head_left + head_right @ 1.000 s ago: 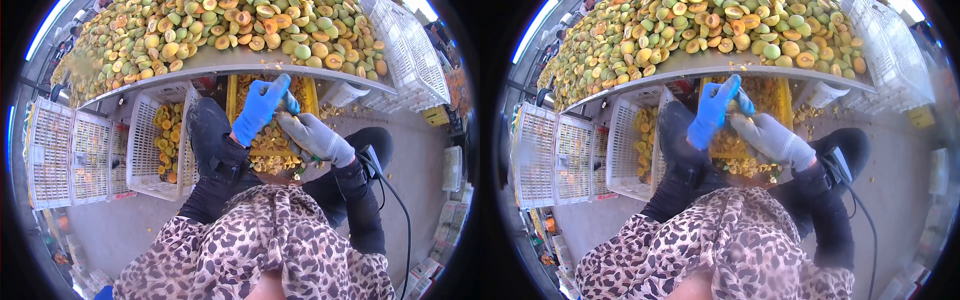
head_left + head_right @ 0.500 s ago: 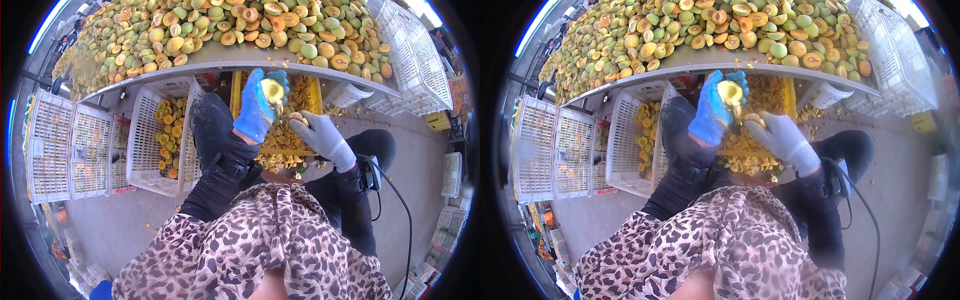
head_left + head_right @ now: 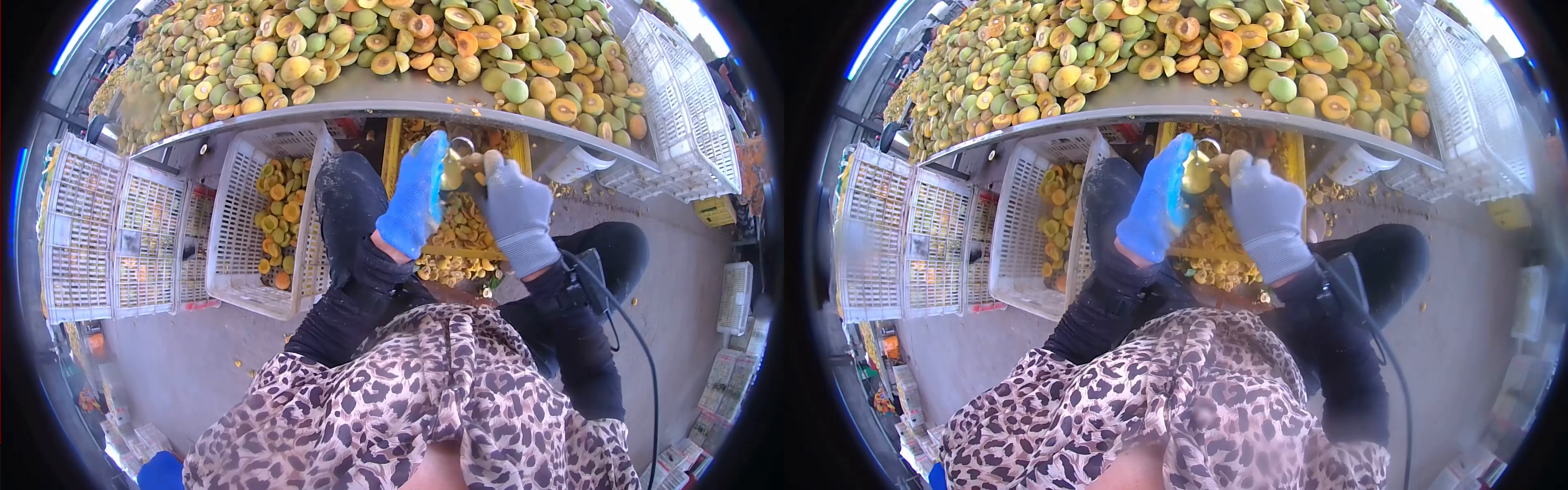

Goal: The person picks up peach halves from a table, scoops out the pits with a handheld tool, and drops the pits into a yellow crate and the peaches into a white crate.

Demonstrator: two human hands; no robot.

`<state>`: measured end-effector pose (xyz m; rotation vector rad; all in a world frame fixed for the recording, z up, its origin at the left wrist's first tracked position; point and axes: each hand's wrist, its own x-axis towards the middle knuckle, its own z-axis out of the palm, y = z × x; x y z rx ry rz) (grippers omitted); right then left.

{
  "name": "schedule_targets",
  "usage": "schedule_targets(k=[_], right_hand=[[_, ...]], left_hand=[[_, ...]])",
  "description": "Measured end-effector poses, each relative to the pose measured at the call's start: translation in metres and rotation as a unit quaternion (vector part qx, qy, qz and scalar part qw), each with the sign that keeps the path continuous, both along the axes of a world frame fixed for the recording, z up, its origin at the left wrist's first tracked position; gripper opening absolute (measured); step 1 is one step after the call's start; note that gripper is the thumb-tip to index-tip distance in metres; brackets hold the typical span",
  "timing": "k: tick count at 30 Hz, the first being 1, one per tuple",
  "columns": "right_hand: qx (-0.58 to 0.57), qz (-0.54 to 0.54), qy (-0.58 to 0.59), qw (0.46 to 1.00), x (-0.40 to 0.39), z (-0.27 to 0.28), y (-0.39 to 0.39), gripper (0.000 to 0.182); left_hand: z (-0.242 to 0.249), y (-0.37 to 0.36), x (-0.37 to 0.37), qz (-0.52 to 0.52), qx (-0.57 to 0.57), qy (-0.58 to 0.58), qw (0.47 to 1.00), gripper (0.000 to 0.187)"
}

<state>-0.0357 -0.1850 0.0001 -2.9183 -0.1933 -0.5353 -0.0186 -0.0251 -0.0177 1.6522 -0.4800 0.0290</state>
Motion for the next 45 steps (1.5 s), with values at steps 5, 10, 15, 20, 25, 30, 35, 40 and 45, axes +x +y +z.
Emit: schedule_targets(k=[5, 10, 15, 20, 25, 30, 35, 40, 45], right_hand=[[0.011, -0.023, 0.061, 0.998, 0.002, -0.023, 0.024, 0.028], [0.043, 0.003, 0.101, 0.994, 0.005, -0.024, 0.038, 0.027], [-0.104, -0.1, 0.076, 0.987, 0.027, -0.052, 0.005, 0.022], [0.071, -0.131, 0.04, 0.988, 0.038, -0.05, -0.067, 0.027], [0.123, -0.066, 0.205, 0.969, 0.01, -0.099, -0.055, 0.036], [0.171, 0.022, 0.29, 0.941, -0.008, -0.102, -0.016, 0.034], [0.198, 0.087, 0.277, 0.936, -0.002, -0.098, -0.011, 0.031], [0.481, 0.098, 0.197, 0.849, 0.037, -0.047, 0.001, 0.033], [0.593, 0.053, 0.241, 0.766, 0.06, 0.021, 0.021, 0.029]], left_hand=[[-0.012, 0.021, 0.0, 0.062, 0.059, 0.085, 0.993, 0.062], [-0.052, 0.047, 0.008, 0.054, -0.04, 0.074, 0.995, 0.053], [-0.021, 0.057, 0.009, -0.102, 0.116, 0.119, 0.981, 0.044], [0.027, 0.095, 0.027, 0.299, 0.06, 0.264, 0.915, 0.028], [-0.023, 0.115, 0.156, 0.38, 0.326, -0.214, 0.838, 0.045], [-0.058, 0.061, 0.268, 0.254, 0.357, -0.036, 0.898, 0.068], [-0.084, 0.037, 0.285, 0.354, 0.408, -0.075, 0.838, 0.067], [-0.047, 0.05, 0.24, 0.155, -0.23, 0.282, 0.918, 0.024], [-0.001, 0.012, 0.132, 0.128, -0.019, 0.011, 0.992, 0.026]])
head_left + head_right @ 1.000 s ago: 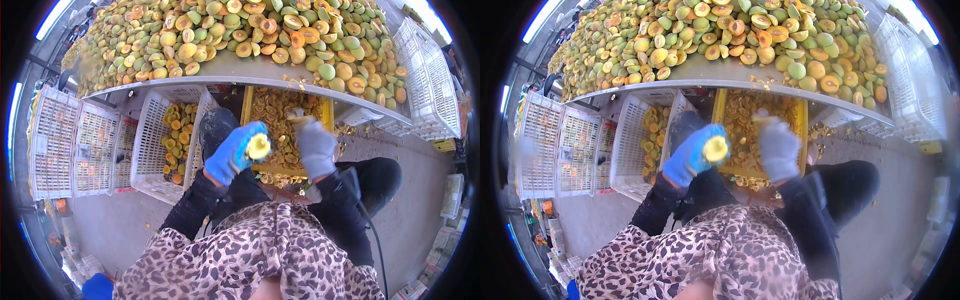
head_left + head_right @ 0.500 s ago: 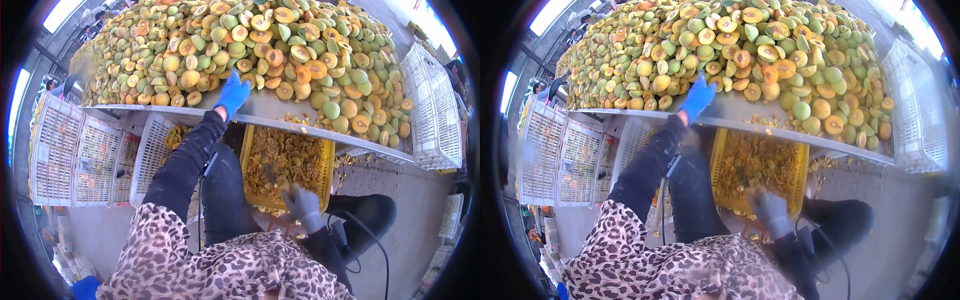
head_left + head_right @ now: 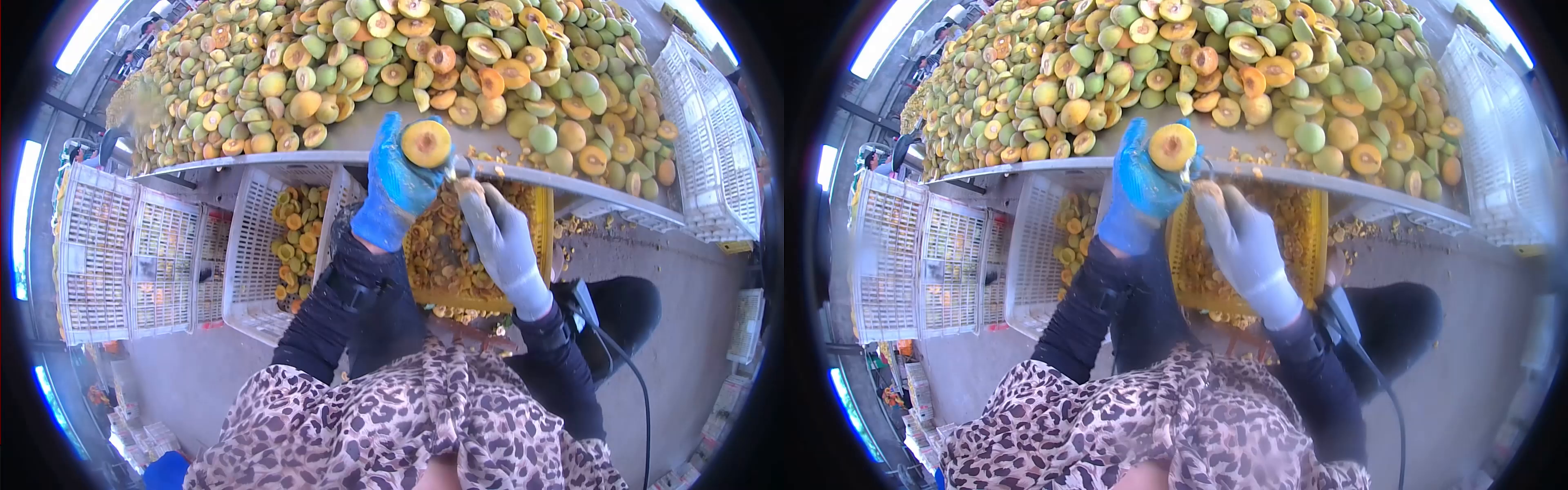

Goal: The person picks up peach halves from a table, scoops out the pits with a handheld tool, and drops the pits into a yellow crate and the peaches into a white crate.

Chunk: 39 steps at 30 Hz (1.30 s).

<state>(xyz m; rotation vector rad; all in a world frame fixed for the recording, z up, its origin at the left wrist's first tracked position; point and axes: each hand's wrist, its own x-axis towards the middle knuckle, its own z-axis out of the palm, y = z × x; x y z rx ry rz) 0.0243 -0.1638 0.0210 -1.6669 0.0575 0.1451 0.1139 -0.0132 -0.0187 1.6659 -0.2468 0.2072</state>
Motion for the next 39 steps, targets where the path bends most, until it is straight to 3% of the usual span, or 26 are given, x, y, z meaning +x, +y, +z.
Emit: schedule_targets(k=[1, 3, 4, 5, 6, 7, 8, 12, 15, 18, 22, 24, 25, 27, 29, 31, 32, 34, 38, 39], right_hand=[[-0.002, -0.001, 0.002, 1.0, -0.003, -0.001, 0.005, 0.029], [-0.029, -0.01, -0.107, 0.994, -0.009, -0.008, 0.013, 0.031], [-0.045, -0.013, -0.121, 0.992, -0.016, -0.007, 0.014, 0.031], [-0.046, -0.01, -0.117, 0.992, -0.026, -0.005, 0.015, 0.031], [-0.079, -0.021, -0.146, 0.986, -0.033, -0.003, 0.015, 0.03], [-0.112, -0.036, -0.174, 0.978, -0.04, 0.001, 0.015, 0.029], [-0.105, -0.045, -0.168, 0.979, -0.048, 0.006, 0.015, 0.028], [-0.202, -0.023, -0.186, 0.961, -0.061, 0.009, 0.005, 0.031], [-0.264, -0.026, -0.212, 0.941, -0.068, 0.007, 0.002, 0.03], [-0.211, -0.07, -0.279, 0.934, -0.077, 0.003, 0.008, 0.03], [-0.249, -0.065, -0.256, 0.932, -0.083, 0.004, 0.01, 0.031], [-0.277, -0.009, -0.19, 0.942, -0.087, 0.011, 0.005, 0.032], [-0.277, -0.007, -0.187, 0.942, -0.087, 0.014, 0.002, 0.032], [-0.335, 0.041, -0.16, 0.928, -0.084, 0.017, -0.008, 0.032], [-0.364, 0.032, -0.188, 0.912, -0.083, 0.014, -0.013, 0.033], [-0.143, 0.08, -0.151, 0.975, -0.081, 0.012, -0.019, 0.037], [-0.144, 0.082, -0.15, 0.975, -0.083, 0.013, -0.017, 0.037], [0.004, 0.124, 0.071, 0.99, -0.086, 0.018, -0.013, 0.043], [0.031, 0.172, 0.081, 0.981, -0.081, 0.026, -0.025, 0.042], [0.029, 0.169, 0.076, 0.982, -0.074, 0.019, -0.031, 0.042]], left_hand=[[0.004, -0.004, -0.018, -0.001, -0.002, 0.002, 1.0, 0.026], [0.011, -0.011, -0.043, -0.051, -0.017, -0.036, 0.998, 0.03], [0.015, -0.016, -0.05, -0.04, -0.13, 0.026, 0.99, 0.031], [0.021, -0.017, -0.06, -0.036, -0.132, 0.029, 0.99, 0.031], [0.031, -0.019, -0.069, -0.082, -0.325, 0.116, 0.935, 0.033], [0.04, -0.021, -0.076, -0.126, -0.501, 0.196, 0.833, 0.036], [0.044, -0.022, -0.083, -0.126, -0.526, 0.221, 0.812, 0.04], [0.055, -0.027, -0.099, -0.15, -0.53, 0.231, 0.802, 0.041], [0.055, -0.035, -0.107, -0.09, -0.38, 0.153, 0.908, 0.049], [0.063, -0.041, -0.116, -0.102, -0.417, 0.158, 0.889, 0.051], [0.058, -0.04, -0.119, -0.08, -0.425, 0.138, 0.891, 0.052], [0.055, -0.031, -0.114, -0.151, -0.344, 0.107, 0.921, 0.053], [0.055, -0.03, -0.115, -0.148, -0.345, 0.11, 0.92, 0.053], [0.056, -0.031, -0.118, -0.145, -0.214, 0.046, 0.965, 0.052], [0.055, -0.035, -0.117, -0.14, -0.204, 0.011, 0.969, 0.05], [0.05, -0.039, -0.118, -0.152, -0.342, 0.108, 0.921, 0.051], [0.048, -0.041, -0.119, -0.15, -0.343, 0.108, 0.921, 0.051], [0.045, -0.044, -0.12, -0.097, -0.39, 0.104, 0.91, 0.058], [0.042, -0.045, -0.12, -0.122, -0.412, 0.055, 0.901, 0.061], [0.045, -0.043, -0.117, -0.131, -0.362, 0.077, 0.92, 0.059]])
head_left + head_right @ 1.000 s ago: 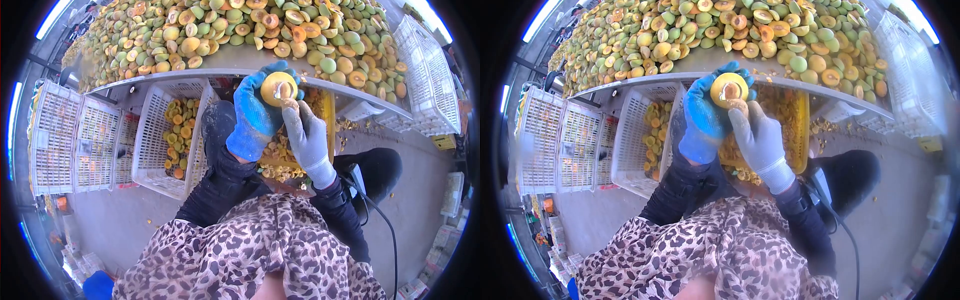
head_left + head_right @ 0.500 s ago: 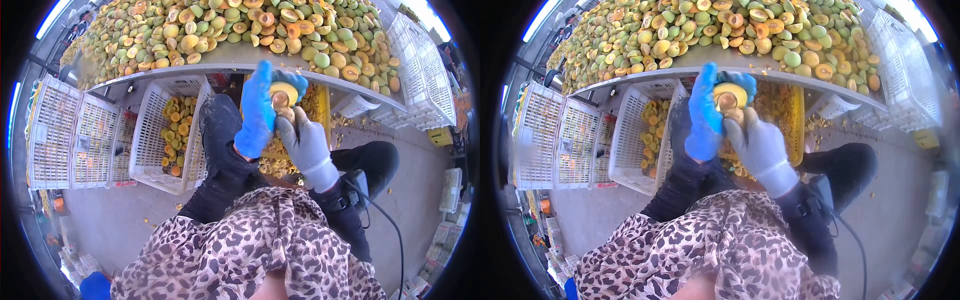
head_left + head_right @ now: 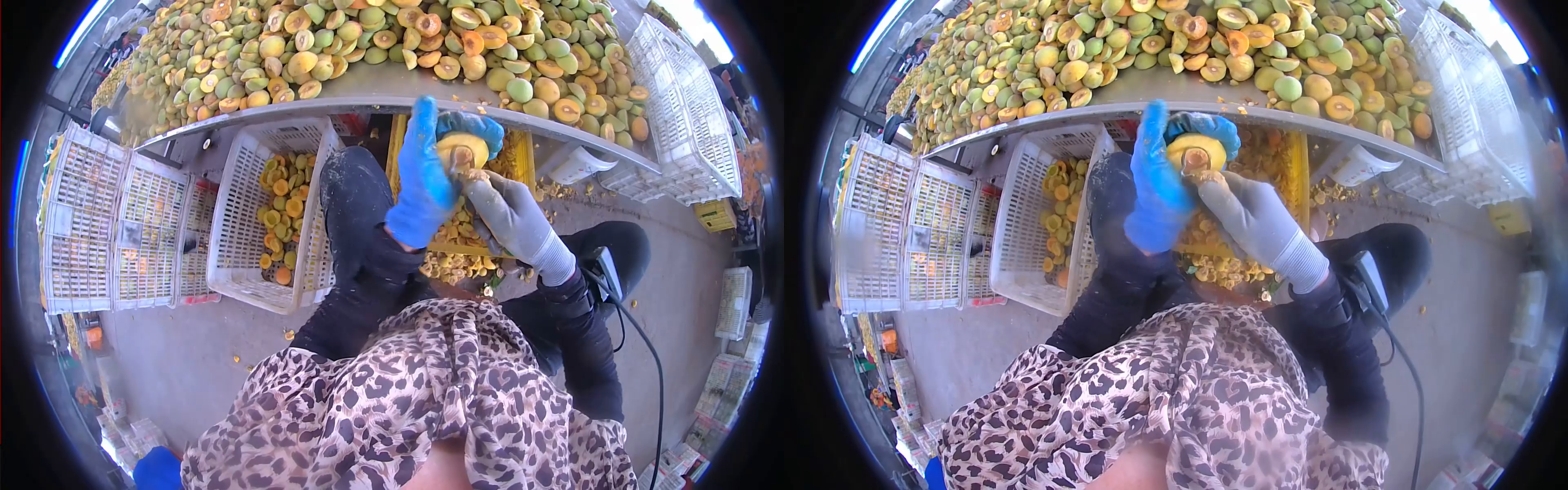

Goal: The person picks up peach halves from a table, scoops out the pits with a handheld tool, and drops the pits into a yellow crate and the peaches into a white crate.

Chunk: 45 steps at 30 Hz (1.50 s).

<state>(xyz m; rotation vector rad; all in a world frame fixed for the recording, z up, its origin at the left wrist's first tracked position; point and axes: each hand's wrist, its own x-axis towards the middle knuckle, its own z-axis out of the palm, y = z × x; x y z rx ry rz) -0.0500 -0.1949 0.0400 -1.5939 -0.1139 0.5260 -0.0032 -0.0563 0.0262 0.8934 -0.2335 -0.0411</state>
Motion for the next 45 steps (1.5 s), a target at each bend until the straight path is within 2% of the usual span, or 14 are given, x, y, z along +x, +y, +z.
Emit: schedule_targets(k=[2, 8, 10, 12, 18, 22, 26, 30, 33, 35, 38, 40, 42, 45], right_hand=[[-0.261, -0.042, -0.367, 0.892, 0.004, -0.019, -0.01, 0.039], [-0.12, -0.077, -0.289, 0.947, -0.007, -0.027, 0.006, 0.036], [0.009, -0.057, -0.011, 0.998, -0.009, -0.01, 0.006, 0.04], [0.004, -0.046, 0.007, 0.999, -0.01, 0.005, -0.002, 0.043], [0.045, 0.039, 0.129, 0.99, -0.01, 0.003, -0.011, 0.063], [-0.151, 0.047, 0.104, 0.982, -0.005, 0.024, -0.01, 0.058], [0.048, 0.078, 0.178, 0.98, 0.0, -0.013, -0.027, 0.061], [-0.217, 0.102, 0.027, 0.971, 0.009, -0.019, -0.02, 0.056], [-0.07, 0.098, 0.154, 0.981, 0.006, -0.007, -0.025, 0.054], [0.041, 0.091, 0.221, 0.97, 0.003, -0.012, -0.025, 0.053], [0.265, 0.064, 0.352, 0.895, -0.006, -0.028, -0.019, 0.051], [0.113, 0.063, 0.192, 0.973, -0.008, -0.031, -0.011, 0.061], [0.19, 0.014, 0.214, 0.958, -0.005, -0.071, -0.023, 0.055], [-0.198, -0.145, -0.189, 0.951, 0.007, -0.101, -0.028, 0.044]], left_hand=[[-0.002, 0.004, 0.003, -0.021, 0.054, 0.016, 0.998, 0.058], [0.003, -0.01, 0.003, 0.005, -0.044, 0.119, 0.992, 0.045], [-0.007, -0.017, 0.006, 0.071, -0.024, 0.067, 0.995, 0.047], [-0.011, -0.012, 0.01, -0.078, -0.148, 0.118, 0.979, 0.05], [-0.018, -0.009, 0.018, -0.088, -0.061, -0.102, 0.989, 0.058], [-0.027, -0.004, 0.017, -0.108, 0.064, -0.02, 0.992, 0.059], [-0.037, -0.015, 0.018, -0.198, -0.199, 0.034, 0.959, 0.051], [-0.041, -0.01, 0.018, -0.188, -0.181, 0.394, 0.881, 0.04], [-0.064, -0.01, 0.028, -0.289, -0.201, 0.33, 0.876, 0.042], [-0.064, -0.017, 0.029, -0.278, -0.255, 0.007, 0.926, 0.041], [-0.074, -0.025, 0.041, -0.296, -0.453, 0.103, 0.834, 0.042], [-0.07, -0.016, 0.043, -0.316, -0.423, 0.086, 0.845, 0.037], [-0.06, -0.006, 0.045, -0.078, -0.301, 0.333, 0.89, 0.035], [-0.083, 0.013, 0.05, -0.102, -0.312, 0.294, 0.898, 0.037]])
